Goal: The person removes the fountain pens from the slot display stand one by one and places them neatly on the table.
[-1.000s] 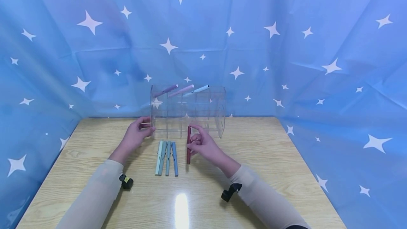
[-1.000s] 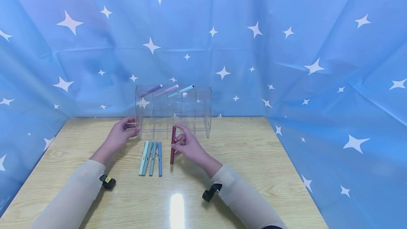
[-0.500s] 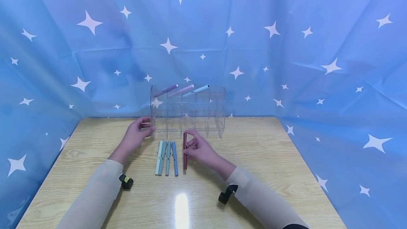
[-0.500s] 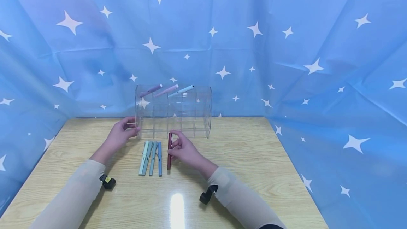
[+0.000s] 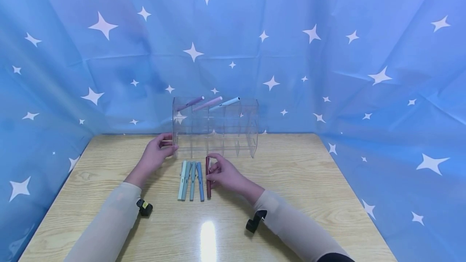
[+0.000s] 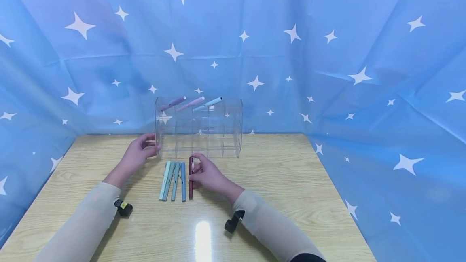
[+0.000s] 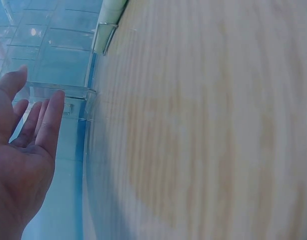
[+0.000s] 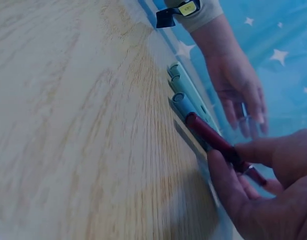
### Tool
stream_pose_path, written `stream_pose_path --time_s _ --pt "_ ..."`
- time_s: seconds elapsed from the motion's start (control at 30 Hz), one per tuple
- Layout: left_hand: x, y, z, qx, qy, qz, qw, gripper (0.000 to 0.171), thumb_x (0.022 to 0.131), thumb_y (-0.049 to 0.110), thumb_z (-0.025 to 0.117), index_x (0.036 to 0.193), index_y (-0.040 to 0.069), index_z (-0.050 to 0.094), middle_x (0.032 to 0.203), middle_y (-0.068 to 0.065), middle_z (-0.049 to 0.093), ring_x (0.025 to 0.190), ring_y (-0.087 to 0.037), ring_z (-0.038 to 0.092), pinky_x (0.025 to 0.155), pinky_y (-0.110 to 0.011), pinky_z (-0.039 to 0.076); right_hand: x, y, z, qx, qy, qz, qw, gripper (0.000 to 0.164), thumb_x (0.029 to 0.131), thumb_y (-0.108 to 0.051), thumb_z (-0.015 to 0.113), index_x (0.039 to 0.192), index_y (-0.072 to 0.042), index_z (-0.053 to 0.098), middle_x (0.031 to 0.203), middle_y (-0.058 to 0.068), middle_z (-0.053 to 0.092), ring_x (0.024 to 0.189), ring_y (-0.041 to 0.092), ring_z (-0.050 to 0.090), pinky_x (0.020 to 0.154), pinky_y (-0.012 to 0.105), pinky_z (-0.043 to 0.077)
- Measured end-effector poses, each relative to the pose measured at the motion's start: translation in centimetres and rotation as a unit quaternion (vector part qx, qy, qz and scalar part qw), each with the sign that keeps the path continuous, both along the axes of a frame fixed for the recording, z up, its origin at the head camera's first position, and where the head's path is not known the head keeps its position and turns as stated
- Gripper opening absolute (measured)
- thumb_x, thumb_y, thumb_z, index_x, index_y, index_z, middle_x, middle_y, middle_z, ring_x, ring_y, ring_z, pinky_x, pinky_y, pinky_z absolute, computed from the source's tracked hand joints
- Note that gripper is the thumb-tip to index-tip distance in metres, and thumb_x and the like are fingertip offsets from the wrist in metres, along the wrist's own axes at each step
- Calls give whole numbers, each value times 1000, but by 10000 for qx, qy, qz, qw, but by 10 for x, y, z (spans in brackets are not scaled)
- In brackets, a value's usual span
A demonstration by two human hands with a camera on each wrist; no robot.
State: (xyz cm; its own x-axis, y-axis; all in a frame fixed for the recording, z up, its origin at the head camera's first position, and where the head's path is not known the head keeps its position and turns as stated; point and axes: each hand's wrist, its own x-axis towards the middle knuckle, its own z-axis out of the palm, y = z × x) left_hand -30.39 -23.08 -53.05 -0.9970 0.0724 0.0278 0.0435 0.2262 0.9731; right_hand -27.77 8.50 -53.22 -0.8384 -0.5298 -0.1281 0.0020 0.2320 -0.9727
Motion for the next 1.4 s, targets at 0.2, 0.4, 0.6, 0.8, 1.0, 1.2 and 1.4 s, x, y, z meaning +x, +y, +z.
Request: stream_pose_path --time_s 0.2,0.4,0.6,0.8,1.0,1.2,1.4 --pt "1 1 2 15 -22 -22 10000 63 109 16 74 162 -1 46 152 -30 56 141 -44 57 101 -38 64 -1 -5 1 152 64 117 9998 82 95 13 77 166 -3 39 110 21 65 83 25 73 77 43 71" --pt "1 1 2 20 -11 -35 10000 63 110 16 74 162 -2 45 153 -31 55 141 -44 57 102 -39 64 -2 -8 4 246 -49 128 9996 81 94 15 77 165 -2 41 108 21 66 84 25 73 78 42 71" --pt "1 1 1 -63 24 -17 10000 62 110 14 73 162 -2 45 152 -31 55 141 -44 57 101 -40 64 -1 -13 10 535 -52 99 9985 80 93 14 80 163 0 44 105 20 68 84 27 74 77 42 70" --pt "1 2 1 13 -18 -34 10000 62 109 11 72 163 -3 44 153 -31 55 142 -45 56 100 -39 65 0 -19 15 850 -97 -8 9963 78 90 15 82 159 3 47 102 17 68 83 25 72 75 40 70" --pt "1 1 0 -3 -9 -33 10000 61 110 11 72 163 -3 44 154 -31 54 142 -45 56 101 -40 65 0 -23 17 906 -221 -2 9956 74 90 19 80 156 5 49 99 17 63 80 25 70 75 40 70" --pt "2 1 1 -29 -19 -39 10000 62 110 12 72 163 -2 44 154 -31 54 143 -44 55 102 -41 64 1 -24 17 868 -291 -30 9958 74 91 19 79 157 6 49 98 15 60 78 25 70 74 38 70" --pt "2 1 3 -59 -19 -17 10000 61 110 12 72 162 -2 45 153 -31 55 142 -44 56 101 -41 65 1 -25 16 809 -332 -60 9961 76 93 17 78 161 6 47 98 15 62 76 23 73 74 37 70"
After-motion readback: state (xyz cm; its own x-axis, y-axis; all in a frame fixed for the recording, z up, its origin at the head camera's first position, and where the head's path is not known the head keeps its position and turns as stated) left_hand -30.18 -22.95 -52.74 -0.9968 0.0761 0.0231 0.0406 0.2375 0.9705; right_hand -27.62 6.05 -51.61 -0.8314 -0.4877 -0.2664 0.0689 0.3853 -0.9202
